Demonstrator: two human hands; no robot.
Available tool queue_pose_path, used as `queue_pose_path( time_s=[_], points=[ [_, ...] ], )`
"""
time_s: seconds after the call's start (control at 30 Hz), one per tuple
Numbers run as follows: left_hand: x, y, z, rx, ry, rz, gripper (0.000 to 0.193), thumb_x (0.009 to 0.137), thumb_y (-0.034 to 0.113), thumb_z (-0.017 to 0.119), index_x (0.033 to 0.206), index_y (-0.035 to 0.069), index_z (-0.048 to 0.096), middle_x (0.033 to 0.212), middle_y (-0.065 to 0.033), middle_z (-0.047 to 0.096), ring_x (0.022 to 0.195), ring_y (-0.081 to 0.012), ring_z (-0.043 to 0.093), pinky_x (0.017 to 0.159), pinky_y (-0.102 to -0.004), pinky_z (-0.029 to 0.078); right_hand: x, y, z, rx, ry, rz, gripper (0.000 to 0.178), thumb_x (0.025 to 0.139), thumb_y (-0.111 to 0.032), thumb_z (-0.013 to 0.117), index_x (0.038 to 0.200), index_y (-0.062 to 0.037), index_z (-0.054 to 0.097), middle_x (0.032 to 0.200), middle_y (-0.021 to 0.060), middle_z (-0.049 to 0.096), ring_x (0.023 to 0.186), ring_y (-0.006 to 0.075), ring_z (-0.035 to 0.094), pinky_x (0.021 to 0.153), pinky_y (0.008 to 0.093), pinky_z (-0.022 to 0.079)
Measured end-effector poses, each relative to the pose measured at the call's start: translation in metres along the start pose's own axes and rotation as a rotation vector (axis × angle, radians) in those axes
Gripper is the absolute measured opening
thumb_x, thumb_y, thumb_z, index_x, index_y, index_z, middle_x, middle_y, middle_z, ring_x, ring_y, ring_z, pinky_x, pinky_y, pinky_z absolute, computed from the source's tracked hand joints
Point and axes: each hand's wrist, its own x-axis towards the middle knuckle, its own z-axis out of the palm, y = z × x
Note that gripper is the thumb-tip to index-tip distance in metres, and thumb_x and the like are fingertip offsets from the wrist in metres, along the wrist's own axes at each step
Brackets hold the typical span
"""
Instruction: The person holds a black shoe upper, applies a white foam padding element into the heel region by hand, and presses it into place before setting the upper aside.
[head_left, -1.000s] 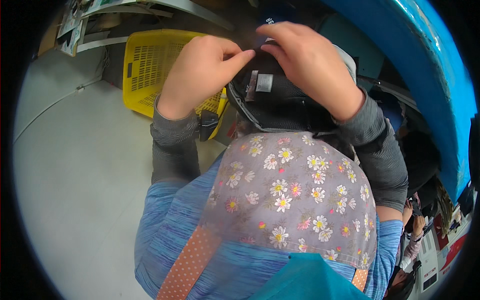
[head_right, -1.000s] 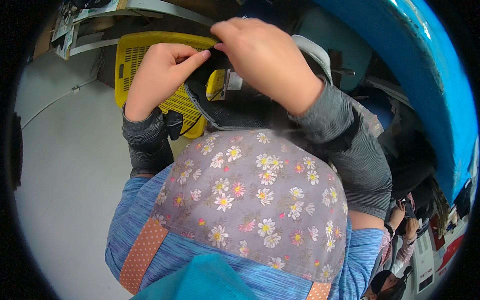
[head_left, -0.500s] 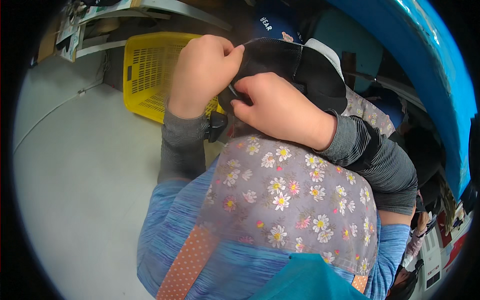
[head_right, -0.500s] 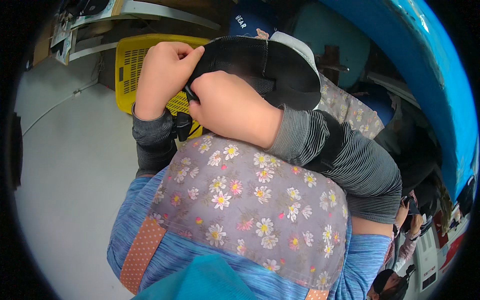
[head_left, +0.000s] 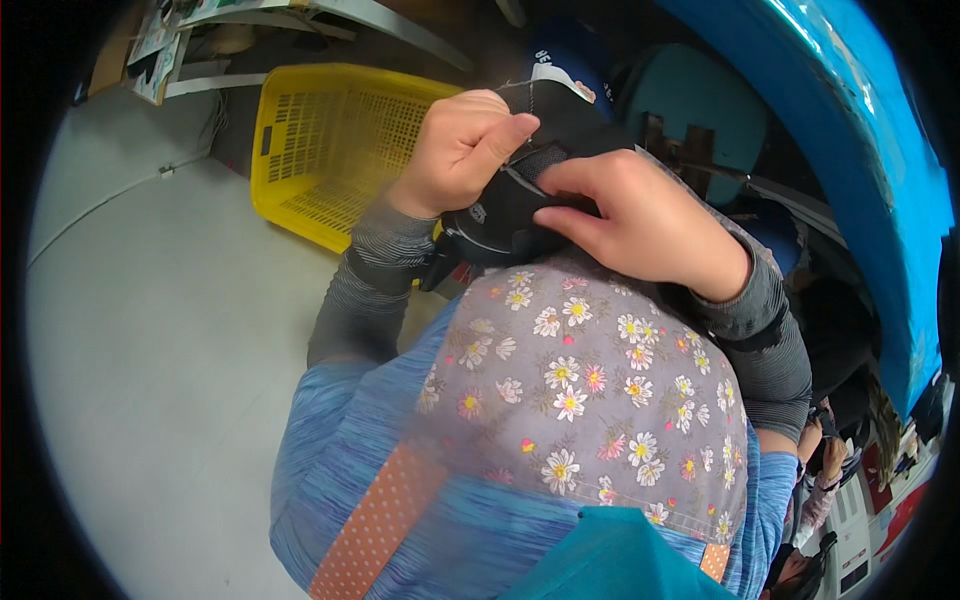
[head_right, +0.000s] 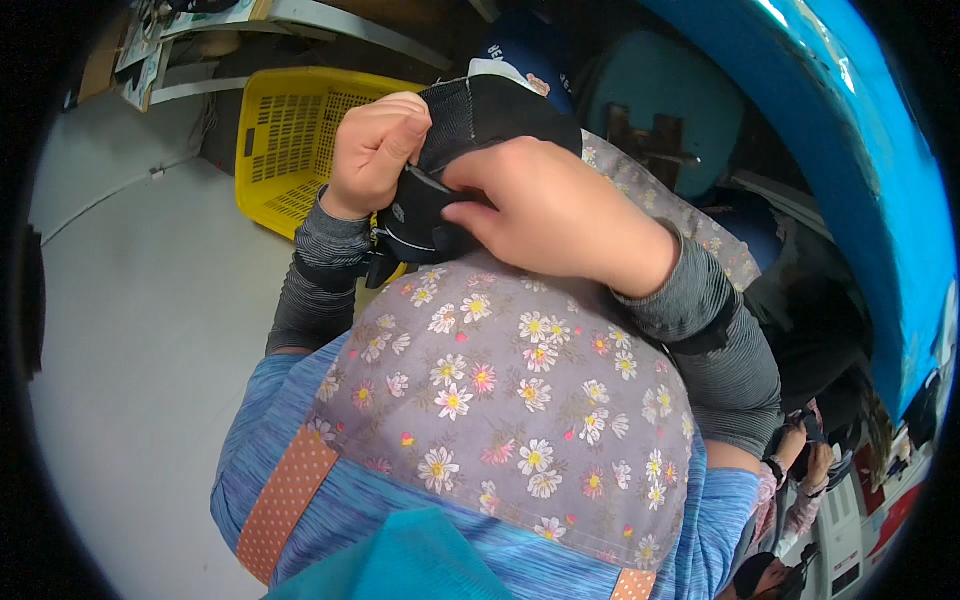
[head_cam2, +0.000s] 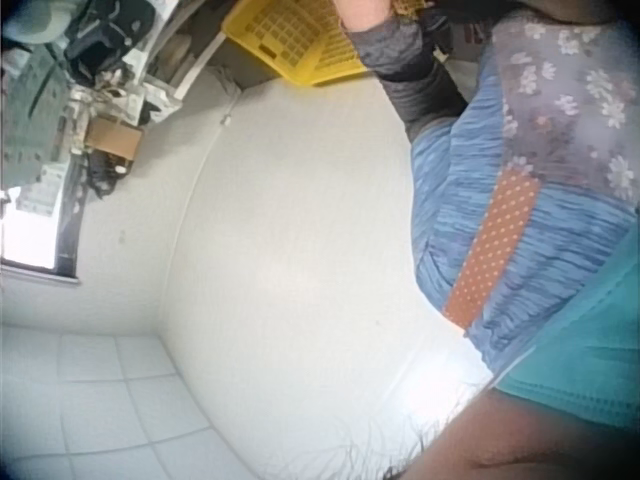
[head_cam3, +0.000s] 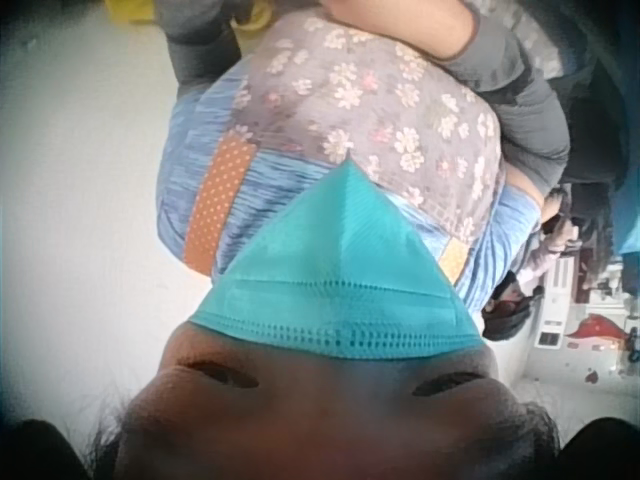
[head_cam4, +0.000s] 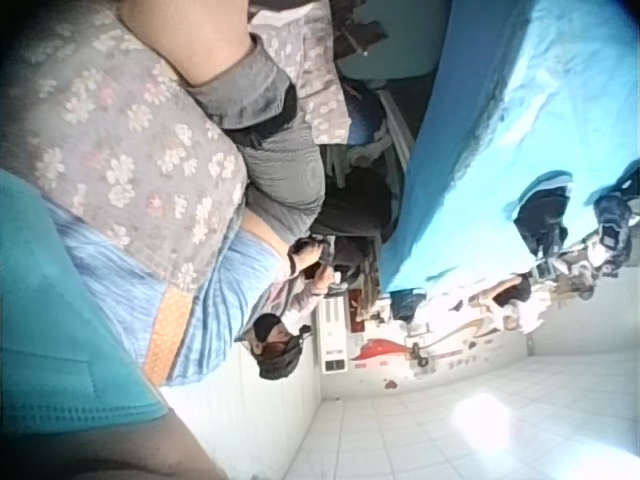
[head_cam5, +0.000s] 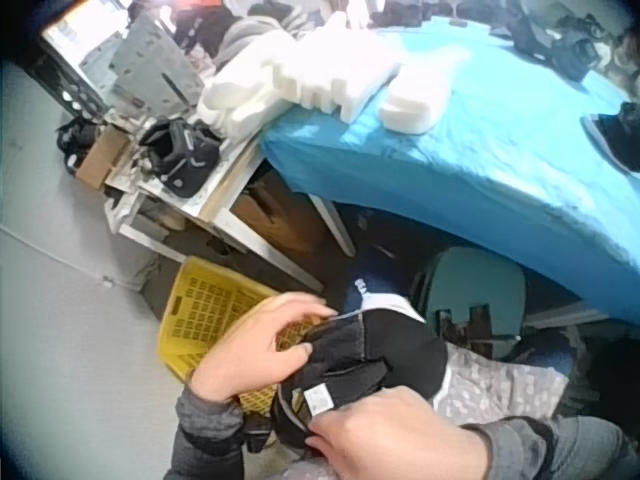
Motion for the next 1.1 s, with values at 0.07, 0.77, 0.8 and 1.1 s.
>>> queue_pose_path(
  time_s=[0.07,0.77,0.8,1.1],
  points=[
    [0.013,0.007,0.01,-0.033,0.123,0.082,0.035,0.092,0.01,0.066,0.061,0.0,0.053,0.054,-0.01,0.045,0.05,-0.0242,0.043,0.053,-0.0348,0.035,0.008,-0.003,0.0,0.195,-0.21,0.148,0.032,0.087,-0.029,0.07,0.082,0.002,0.064,0.068,0.0208,0.061,0.065,0.039,0.061,0.06,0.0428,0.049],
    [0.071,0.039,0.004,0.054,0.635,0.107,0.026,0.092,0.012,0.07,0.114,0.004,0.058,0.087,-0.0024,0.062,0.081,-0.0108,0.058,0.076,-0.024,0.046,-0.017,-0.005,-0.036,0.341,0.043,0.204,0.018,0.083,-0.01,0.074,0.087,0.005,0.065,0.076,0.0159,0.067,0.058,0.0229,0.059,0.057,0.0339,0.048],
    [0.07,0.034,-0.003,0.0,0.752,0.045,0.025,0.093,0.014,0.068,0.114,0.004,0.058,0.092,-0.0032,0.062,0.086,-0.0125,0.059,0.081,-0.0261,0.047,-0.02,-0.002,-0.037,0.27,0.202,0.052,0.018,0.082,-0.01,0.075,0.087,0.0045,0.065,0.076,0.0158,0.067,0.058,0.0245,0.06,0.057,0.0341,0.049],
    [0.063,0.03,0.012,-1.432,0.359,-0.156,0.042,0.103,0.046,0.039,0.11,0.007,0.055,0.085,-0.0029,0.053,0.077,-0.016,0.051,0.078,-0.0308,0.044,-0.018,-0.046,-0.052,-0.935,0.183,-0.278,0.035,0.077,-0.012,0.062,0.11,-0.0055,0.069,0.122,0.0035,0.064,0.103,0.019,0.063,0.079,0.0287,0.053]
  ],
)
